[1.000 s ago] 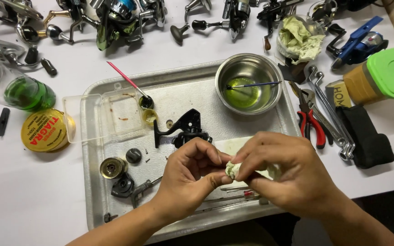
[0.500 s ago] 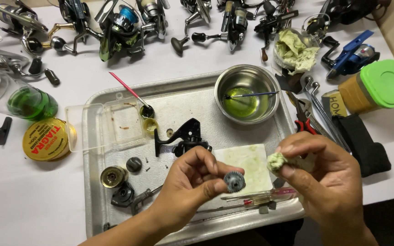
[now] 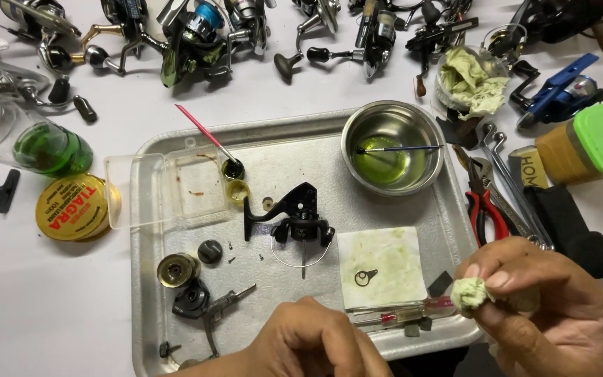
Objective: The person cleans a disassembled fishing reel using a cloth and a small brush. They wipe the reel body and a small gear, then apply a liquid from a bowl to the reel's internal parts with the brush. The person handles the reel components and tools on a metal tray.
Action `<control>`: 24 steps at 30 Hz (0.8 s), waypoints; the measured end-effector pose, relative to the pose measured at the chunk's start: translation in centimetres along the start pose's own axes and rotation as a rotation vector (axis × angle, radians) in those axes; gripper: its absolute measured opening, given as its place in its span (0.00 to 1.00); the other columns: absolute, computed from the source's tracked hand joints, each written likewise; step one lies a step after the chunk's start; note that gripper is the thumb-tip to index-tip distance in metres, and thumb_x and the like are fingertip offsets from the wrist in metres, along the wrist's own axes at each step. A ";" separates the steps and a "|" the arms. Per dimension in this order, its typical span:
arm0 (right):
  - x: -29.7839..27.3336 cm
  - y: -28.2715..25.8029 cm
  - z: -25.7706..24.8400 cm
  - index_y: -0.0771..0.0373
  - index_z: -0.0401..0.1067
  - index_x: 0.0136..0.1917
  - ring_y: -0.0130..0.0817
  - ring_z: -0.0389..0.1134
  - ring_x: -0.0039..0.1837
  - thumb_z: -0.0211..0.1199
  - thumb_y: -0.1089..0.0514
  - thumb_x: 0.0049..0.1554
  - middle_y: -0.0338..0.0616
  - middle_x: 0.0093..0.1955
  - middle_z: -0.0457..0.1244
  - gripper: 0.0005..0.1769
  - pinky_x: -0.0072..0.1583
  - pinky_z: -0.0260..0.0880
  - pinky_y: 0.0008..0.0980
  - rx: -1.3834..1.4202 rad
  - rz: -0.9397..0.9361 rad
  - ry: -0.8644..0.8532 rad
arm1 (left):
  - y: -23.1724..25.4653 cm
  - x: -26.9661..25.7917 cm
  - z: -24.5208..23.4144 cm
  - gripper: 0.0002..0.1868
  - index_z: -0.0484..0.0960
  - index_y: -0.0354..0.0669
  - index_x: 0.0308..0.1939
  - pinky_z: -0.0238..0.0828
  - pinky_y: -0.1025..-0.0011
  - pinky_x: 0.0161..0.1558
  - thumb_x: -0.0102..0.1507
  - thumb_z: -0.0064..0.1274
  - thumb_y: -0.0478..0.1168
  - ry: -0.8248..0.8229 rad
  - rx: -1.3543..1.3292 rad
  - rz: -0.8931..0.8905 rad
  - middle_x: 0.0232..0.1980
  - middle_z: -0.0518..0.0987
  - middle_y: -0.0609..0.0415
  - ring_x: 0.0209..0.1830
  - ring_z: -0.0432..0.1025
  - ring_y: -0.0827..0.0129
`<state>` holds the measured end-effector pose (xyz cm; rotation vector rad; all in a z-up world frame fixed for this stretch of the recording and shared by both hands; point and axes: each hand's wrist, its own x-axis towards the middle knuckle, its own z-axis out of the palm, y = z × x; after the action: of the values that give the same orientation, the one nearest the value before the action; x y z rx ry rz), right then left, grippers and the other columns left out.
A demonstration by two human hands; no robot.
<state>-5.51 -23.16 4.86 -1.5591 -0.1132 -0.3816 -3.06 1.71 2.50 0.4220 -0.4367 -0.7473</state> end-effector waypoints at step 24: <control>2.6 1.4 3.9 0.61 0.80 0.44 0.33 0.76 0.50 0.70 0.60 0.52 0.43 0.44 0.72 0.05 0.56 0.76 0.28 -0.439 -0.074 -0.250 | -1.0 2.9 -3.1 0.12 0.79 0.34 0.42 0.84 0.68 0.51 0.57 0.65 0.27 0.542 0.436 0.168 0.49 0.86 0.37 0.46 0.82 0.62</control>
<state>-1.97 -19.83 4.42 -2.0379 -0.2971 -0.2783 -0.10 -0.38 0.05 0.9555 -0.1153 -0.3450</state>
